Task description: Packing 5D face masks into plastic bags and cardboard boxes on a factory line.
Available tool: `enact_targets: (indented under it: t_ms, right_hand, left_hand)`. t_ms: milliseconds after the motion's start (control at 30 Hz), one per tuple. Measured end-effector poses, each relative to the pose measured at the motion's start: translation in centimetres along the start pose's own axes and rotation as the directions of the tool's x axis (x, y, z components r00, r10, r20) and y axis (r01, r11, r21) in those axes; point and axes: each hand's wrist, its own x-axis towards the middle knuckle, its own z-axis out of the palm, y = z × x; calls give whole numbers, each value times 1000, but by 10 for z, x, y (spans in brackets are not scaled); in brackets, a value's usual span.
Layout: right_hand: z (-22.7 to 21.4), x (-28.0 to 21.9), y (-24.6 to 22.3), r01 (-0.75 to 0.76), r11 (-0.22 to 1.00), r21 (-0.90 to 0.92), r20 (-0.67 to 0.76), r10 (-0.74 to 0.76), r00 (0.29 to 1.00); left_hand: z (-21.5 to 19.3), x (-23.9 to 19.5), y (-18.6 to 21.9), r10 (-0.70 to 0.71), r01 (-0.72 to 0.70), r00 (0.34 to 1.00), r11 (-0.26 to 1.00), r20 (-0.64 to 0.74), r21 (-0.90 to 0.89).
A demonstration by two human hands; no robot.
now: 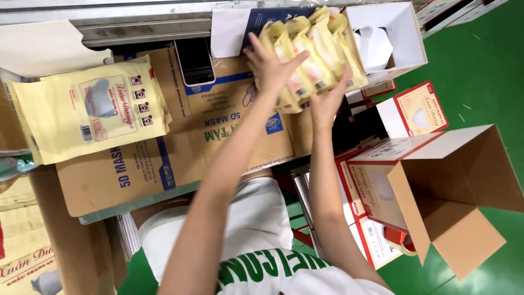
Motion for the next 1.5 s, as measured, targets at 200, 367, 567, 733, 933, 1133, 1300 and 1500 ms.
enact_targets:
  t_ms: [200, 367, 567, 733, 933, 1133, 1300, 1500]
  right_hand:
    - [-15, -13, 29, 51, 894, -445, -91, -102, 991]
    - [0, -15, 28, -132, 938, 320, -116, 177, 977]
    - [21, -16, 41, -61, 957, -282, -234, -7, 972]
    - [51, -7, 7, 55, 998, 17, -140, -52, 989]
    - [21, 32, 7, -17, 995, 103, -72, 25, 997]
    - [-167, -15, -84, -33, 982, 187, -207, 72, 976]
    - [-352, -35, -145, -68, 902, 427, -246, 188, 951]
    - [-505, -41, 7, -658, 691, 299, -137, 714, 687]
  left_hand:
    - [17, -13, 27, -246, 261, 963, 954, -114, 148]
    - [19, -7, 1, -110, 125, 984, 987, -143, 101]
    - [-9, -13, -31, -47, 47, 990, 999, -130, -9]
    - [-51, -32, -43, -124, 114, 992, 970, -36, -216]
    - [-80, -65, -146, -31, 28, 1000, 810, 5, -585]
    - [-118, -107, -229, -374, 419, 898, 573, 230, -704]
    - [-144, -119, -181, -455, 553, 829, 583, 324, -596]
    - [-148, -117, -163, -469, 547, 829, 566, 305, -617]
